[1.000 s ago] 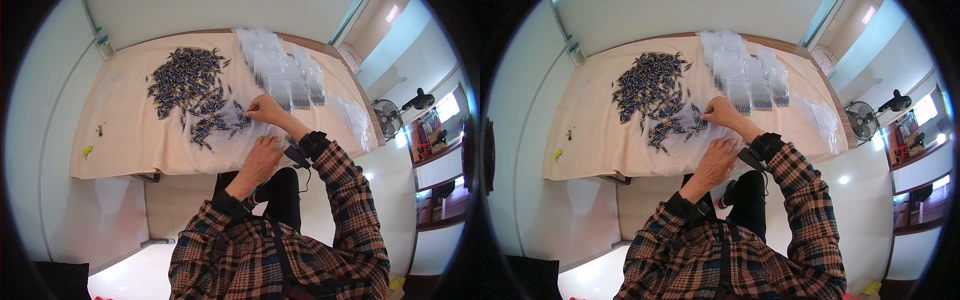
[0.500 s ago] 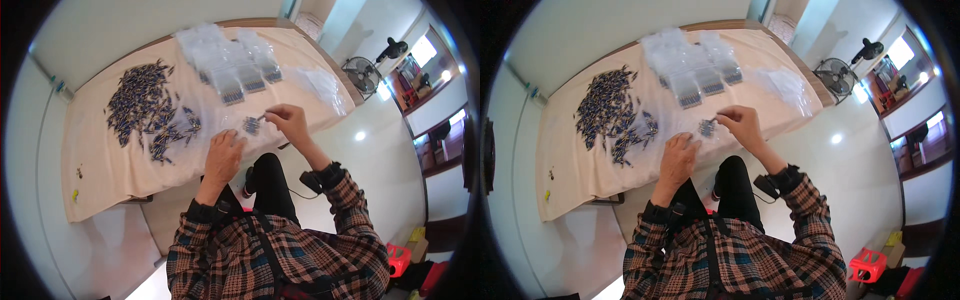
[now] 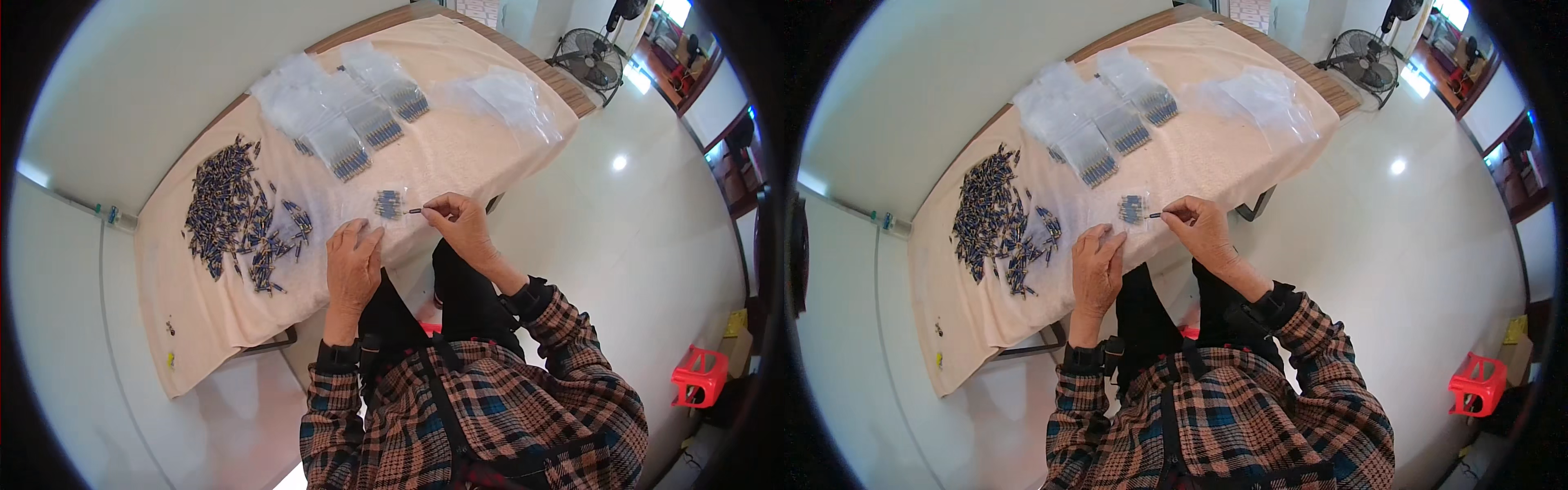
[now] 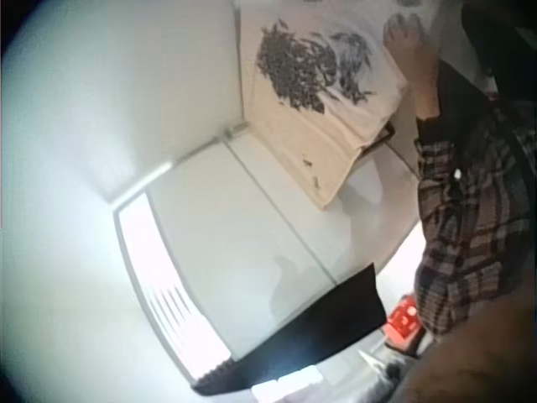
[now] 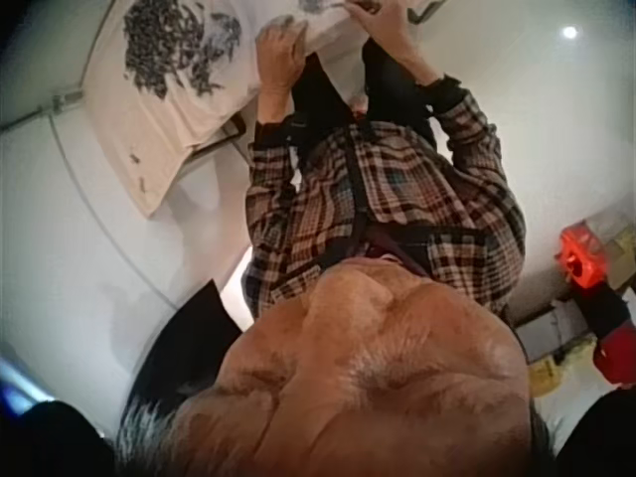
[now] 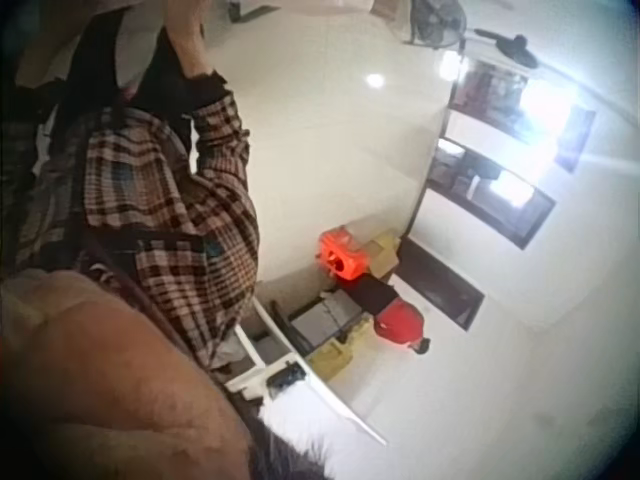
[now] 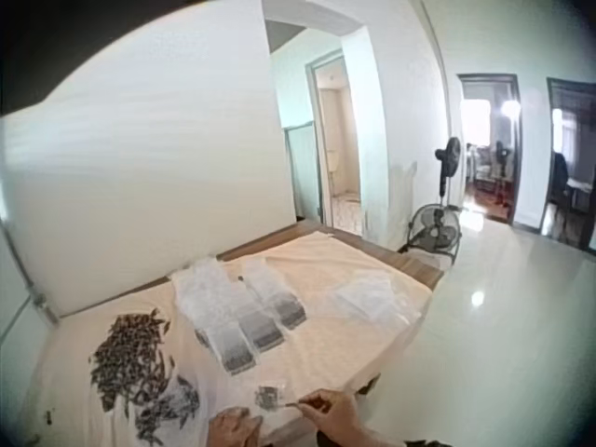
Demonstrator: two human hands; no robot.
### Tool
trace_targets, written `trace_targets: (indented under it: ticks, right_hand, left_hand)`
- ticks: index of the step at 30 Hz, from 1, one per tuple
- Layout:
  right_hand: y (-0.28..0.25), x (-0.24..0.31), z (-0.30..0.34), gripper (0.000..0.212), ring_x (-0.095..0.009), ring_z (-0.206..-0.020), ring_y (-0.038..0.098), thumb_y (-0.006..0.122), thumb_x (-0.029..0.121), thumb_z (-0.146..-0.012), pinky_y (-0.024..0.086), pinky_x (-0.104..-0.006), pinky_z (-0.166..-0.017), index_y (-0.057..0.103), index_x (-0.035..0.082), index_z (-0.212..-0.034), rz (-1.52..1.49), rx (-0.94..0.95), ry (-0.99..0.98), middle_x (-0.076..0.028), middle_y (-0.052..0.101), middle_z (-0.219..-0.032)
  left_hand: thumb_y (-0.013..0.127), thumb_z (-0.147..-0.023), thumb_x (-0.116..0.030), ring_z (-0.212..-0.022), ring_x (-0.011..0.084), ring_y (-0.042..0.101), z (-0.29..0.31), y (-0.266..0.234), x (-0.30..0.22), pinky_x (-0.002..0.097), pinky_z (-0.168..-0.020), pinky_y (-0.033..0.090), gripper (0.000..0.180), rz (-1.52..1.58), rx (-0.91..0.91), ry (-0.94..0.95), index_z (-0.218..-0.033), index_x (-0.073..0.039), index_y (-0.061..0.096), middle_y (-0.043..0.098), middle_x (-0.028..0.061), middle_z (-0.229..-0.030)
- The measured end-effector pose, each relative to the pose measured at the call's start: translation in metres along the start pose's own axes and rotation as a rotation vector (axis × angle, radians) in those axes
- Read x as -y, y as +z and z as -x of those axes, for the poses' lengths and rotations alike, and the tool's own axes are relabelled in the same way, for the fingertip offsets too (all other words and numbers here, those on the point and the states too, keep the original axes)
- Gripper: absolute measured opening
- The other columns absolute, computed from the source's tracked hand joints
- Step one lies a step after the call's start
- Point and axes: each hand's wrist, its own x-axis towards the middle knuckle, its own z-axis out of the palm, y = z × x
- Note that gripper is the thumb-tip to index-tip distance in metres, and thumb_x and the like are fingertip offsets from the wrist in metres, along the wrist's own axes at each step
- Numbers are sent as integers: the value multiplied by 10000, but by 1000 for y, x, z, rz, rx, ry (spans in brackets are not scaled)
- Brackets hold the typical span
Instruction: The person picks up small blue and gold components from a pile, arranges them into rows, and slides them into small plastic bags.
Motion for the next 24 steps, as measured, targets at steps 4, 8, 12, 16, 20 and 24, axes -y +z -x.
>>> trace_targets:
  ticks: [4,8,12,16,20,24]
  right_hand:
    - [-8,-3,-1,101,-56,-672,594,682,71,-842,474,-200,-614,674,-2,-911,-52,-52,33,-15,660,-757]
    - [-9,-1,-1,90,-55,-654,593,679,62,-842,474,-199,-593,679,-8,-899,-69,-5,50,-12,655,-738]
    - [-3,6,1,97,-57,-625,589,677,56,-839,474,-200,-568,685,-18,-902,-44,104,102,-12,653,-722]
    - [2,3,-2,103,-58,-591,580,679,51,-833,471,-201,-549,690,-27,-898,-117,143,144,-11,647,-699]
    - [7,9,-6,113,-55,-577,570,680,60,-832,465,-201,-536,691,-32,-896,-75,218,139,-5,640,-687]
    - [6,13,-10,112,-49,-562,556,678,73,-835,461,-200,-528,692,-30,-877,89,204,81,2,631,-674]
  left_hand:
    - [598,-815,-43,-1036,344,549,-2,2,-3,393,-913,407,214,3,-5,5,-1016,-54,669,597,161,-1102]
    - [592,-800,-57,-1069,324,533,0,4,0,402,-921,396,236,-2,-2,-3,-1023,-77,667,584,143,-1124]
    - [594,-804,-57,-1067,326,533,0,4,0,404,-919,394,238,-6,-5,6,-1029,-80,666,583,143,-1124]
    - [606,-829,-55,-1043,340,546,-1,3,-1,392,-911,407,204,-4,-4,4,-1023,-60,668,591,157,-1115]
    - [607,-826,-58,-1040,336,543,-1,1,-1,393,-908,406,201,-14,2,2,-1018,-62,667,589,154,-1108]
    - [601,-817,-60,-1031,329,536,-1,0,-1,395,-900,403,215,4,5,-8,-1024,-59,660,591,143,-1089]
